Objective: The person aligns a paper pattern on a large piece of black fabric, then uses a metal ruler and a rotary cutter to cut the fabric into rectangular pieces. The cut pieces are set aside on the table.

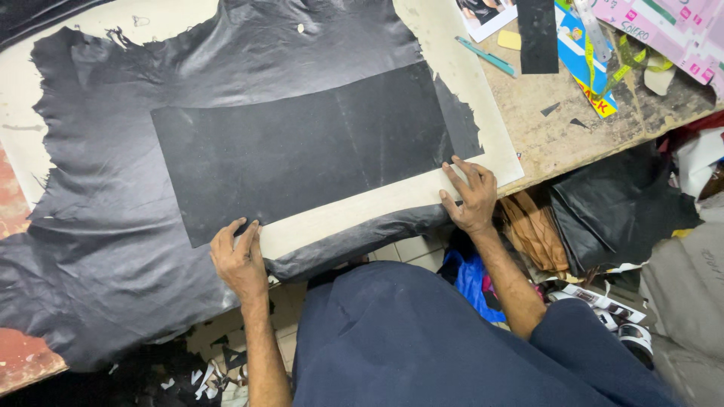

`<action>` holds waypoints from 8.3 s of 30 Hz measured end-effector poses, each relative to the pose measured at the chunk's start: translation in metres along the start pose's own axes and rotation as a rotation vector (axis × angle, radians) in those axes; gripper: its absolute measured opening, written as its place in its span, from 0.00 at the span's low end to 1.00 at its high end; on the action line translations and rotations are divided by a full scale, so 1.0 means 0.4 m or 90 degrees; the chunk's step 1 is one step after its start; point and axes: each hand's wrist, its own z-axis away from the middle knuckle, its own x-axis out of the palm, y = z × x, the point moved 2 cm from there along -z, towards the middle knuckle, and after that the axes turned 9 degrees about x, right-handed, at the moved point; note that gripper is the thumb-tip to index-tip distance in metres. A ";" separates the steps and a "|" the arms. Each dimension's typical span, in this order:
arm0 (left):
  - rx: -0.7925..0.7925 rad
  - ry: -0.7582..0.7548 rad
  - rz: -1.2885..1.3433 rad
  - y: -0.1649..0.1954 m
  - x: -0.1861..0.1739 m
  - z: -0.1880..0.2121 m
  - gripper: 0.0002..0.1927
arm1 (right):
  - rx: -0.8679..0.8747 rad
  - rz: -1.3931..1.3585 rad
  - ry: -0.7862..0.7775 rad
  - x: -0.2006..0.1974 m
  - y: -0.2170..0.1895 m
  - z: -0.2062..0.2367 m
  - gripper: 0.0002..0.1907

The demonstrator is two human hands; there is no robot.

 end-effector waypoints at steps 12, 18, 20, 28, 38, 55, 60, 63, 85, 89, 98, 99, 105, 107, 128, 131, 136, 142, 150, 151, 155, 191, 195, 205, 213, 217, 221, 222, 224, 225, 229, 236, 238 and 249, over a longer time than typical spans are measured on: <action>-0.021 0.009 0.015 0.003 -0.001 0.005 0.07 | 0.007 0.016 -0.010 -0.004 -0.002 0.000 0.26; -0.022 0.016 -0.009 0.014 -0.002 0.004 0.07 | -0.002 0.024 -0.016 -0.006 0.003 -0.003 0.26; -0.021 0.018 -0.012 0.021 -0.003 0.003 0.07 | -0.001 0.016 -0.021 -0.006 0.006 -0.003 0.26; -0.055 0.068 -0.047 0.056 -0.006 0.022 0.10 | 0.025 -0.065 -0.033 -0.016 0.025 0.002 0.26; -0.009 -0.051 0.292 0.491 0.184 -0.078 0.14 | 0.042 -0.180 -0.097 -0.100 0.016 -0.042 0.23; 0.246 -0.422 0.007 0.711 0.566 -0.504 0.65 | -0.089 0.152 -0.032 -0.031 0.211 -0.598 0.15; 0.258 -0.461 -0.051 0.715 0.570 -0.504 0.69 | -0.076 0.059 -0.041 -0.040 0.221 -0.613 0.08; 0.249 -0.475 -0.057 0.713 0.573 -0.500 0.70 | -0.044 -0.019 -0.073 -0.054 0.197 -0.611 0.06; 0.252 -0.504 -0.012 0.682 0.594 -0.517 0.71 | 0.048 -0.029 -0.226 0.083 0.052 -0.570 0.21; 0.241 -0.523 0.003 0.682 0.601 -0.523 0.74 | 0.075 -0.038 -0.250 0.091 0.060 -0.577 0.21; 0.231 -0.553 -0.001 0.693 0.595 -0.532 0.75 | 0.079 -0.094 -0.225 -0.030 0.036 -0.305 0.24; 0.231 -0.553 -0.002 0.692 0.595 -0.531 0.75 | 0.174 0.045 -0.366 -0.059 0.034 -0.224 0.27; 0.241 -0.545 -0.006 0.686 0.599 -0.528 0.76 | 0.121 0.056 -0.447 -0.164 0.065 -0.101 0.27; 0.239 -0.551 -0.009 0.684 0.599 -0.521 0.76 | 0.204 0.085 -0.643 -0.133 0.117 -0.203 0.23; 0.166 -0.228 0.365 0.357 0.283 -0.450 0.34 | 0.111 -0.224 -0.419 -0.276 0.082 -0.279 0.24; 0.130 -0.136 0.146 0.113 0.081 -0.386 0.22 | 0.046 -0.163 -0.442 -0.290 0.071 -0.297 0.26; 0.060 -0.131 0.001 -0.153 -0.119 -0.280 0.25 | -0.025 -0.102 -0.573 -0.224 -0.080 -0.394 0.25; 0.073 -0.231 0.023 -0.254 -0.104 -0.241 0.31 | -0.498 -0.180 -0.586 -0.006 -0.466 -0.421 0.21; 0.078 -0.250 0.034 -0.293 -0.128 -0.254 0.28 | -0.761 -0.291 -0.542 0.293 -0.905 -0.336 0.24; 0.075 -0.259 0.055 -0.293 -0.131 -0.258 0.26 | -0.769 -0.292 -0.546 0.318 -0.936 -0.325 0.24; -0.227 -0.304 0.217 -0.322 -0.126 -0.259 0.19 | -0.785 -0.277 -0.558 0.385 -1.006 -0.292 0.22; 0.019 -0.331 -0.060 -0.229 -0.139 -0.264 0.38 | -0.515 -0.190 -0.672 0.053 -0.519 -0.346 0.23; -0.005 -0.331 -0.083 -0.207 -0.144 -0.261 0.39 | -0.590 -0.251 -0.599 0.135 -0.611 -0.330 0.23; -0.016 -0.296 -0.102 -0.212 -0.134 -0.245 0.37 | -0.777 -0.228 -0.555 0.293 -0.899 -0.316 0.23; -0.007 -0.263 -0.080 -0.245 -0.126 -0.237 0.36 | -0.788 -0.288 -0.568 0.337 -0.896 -0.321 0.23; -0.005 -0.263 -0.068 -0.255 -0.118 -0.235 0.35 | -0.777 -0.279 -0.585 0.344 -0.886 -0.321 0.21; -0.023 -0.259 -0.069 -0.255 -0.115 -0.230 0.36 | -0.794 -0.239 -0.568 0.353 -0.894 -0.318 0.21; -0.020 -0.253 -0.070 -0.253 -0.116 -0.231 0.36 | -0.802 -0.236 -0.552 0.356 -0.898 -0.318 0.21; -0.019 -0.254 -0.068 -0.247 -0.121 -0.231 0.37 | -0.801 -0.232 -0.581 0.365 -0.903 -0.315 0.22; -0.018 -0.258 -0.066 -0.244 -0.125 -0.232 0.37 | -0.797 -0.231 -0.593 0.367 -0.900 -0.314 0.22; -0.011 -0.273 -0.058 -0.222 -0.141 -0.241 0.38 | -0.811 -0.265 -0.574 0.320 -0.820 -0.322 0.21; -0.009 -0.288 -0.039 -0.205 -0.144 -0.249 0.39 | -0.619 0.040 -0.845 0.064 -0.418 -0.357 0.15; -0.007 -0.306 -0.033 -0.208 -0.139 -0.254 0.40 | -0.487 -0.106 -0.776 -0.010 -0.335 -0.362 0.18; -0.041 -0.077 -0.054 -0.095 0.014 -0.354 0.31 | 0.306 -0.512 -0.486 -0.085 -0.085 -0.181 0.15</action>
